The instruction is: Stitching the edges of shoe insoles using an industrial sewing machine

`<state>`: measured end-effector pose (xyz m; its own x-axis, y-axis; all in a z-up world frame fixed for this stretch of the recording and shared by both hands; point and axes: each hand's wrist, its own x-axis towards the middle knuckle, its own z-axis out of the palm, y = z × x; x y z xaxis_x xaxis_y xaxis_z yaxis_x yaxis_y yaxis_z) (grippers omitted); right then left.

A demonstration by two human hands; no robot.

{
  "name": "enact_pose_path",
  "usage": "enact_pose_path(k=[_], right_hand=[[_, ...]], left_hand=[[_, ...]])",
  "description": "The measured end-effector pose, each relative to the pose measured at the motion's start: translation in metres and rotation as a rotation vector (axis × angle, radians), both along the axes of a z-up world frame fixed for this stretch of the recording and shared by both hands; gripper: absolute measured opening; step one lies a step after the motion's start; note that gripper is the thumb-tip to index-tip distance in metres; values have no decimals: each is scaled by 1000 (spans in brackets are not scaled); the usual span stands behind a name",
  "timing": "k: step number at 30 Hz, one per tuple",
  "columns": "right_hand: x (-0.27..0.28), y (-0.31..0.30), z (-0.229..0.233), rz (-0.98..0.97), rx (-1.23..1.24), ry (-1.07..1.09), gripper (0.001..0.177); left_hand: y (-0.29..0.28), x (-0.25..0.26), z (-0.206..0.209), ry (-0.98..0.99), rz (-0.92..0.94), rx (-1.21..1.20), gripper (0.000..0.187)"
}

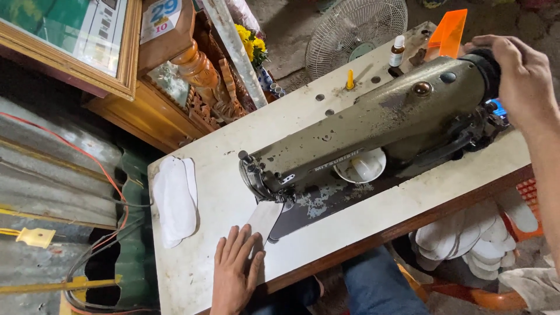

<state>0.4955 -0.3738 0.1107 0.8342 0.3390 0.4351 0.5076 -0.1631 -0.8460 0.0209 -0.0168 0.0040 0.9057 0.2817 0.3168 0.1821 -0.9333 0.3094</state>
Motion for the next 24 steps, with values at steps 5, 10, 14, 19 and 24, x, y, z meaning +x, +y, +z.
enact_pose_path(k=[5, 10, 14, 19, 24], right_hand=[[-16, 3, 22, -264, -123, -10, 32], [21, -2, -12, -170, -105, 115, 31], [15, -7, -14, -92, 25, -169, 31], [22, -4, -6, -257, -59, -99, 21], [17, 2, -4, -185, 99, 78, 37]], left_hand=[[2, 0, -5, -6, 8, 22, 44], [2, 0, -4, -7, 10, 33, 44], [2, -1, -5, 2, 14, 28, 44], [1, -1, -7, -15, 7, 51, 44], [3, -1, -8, -2, 8, 42, 45]])
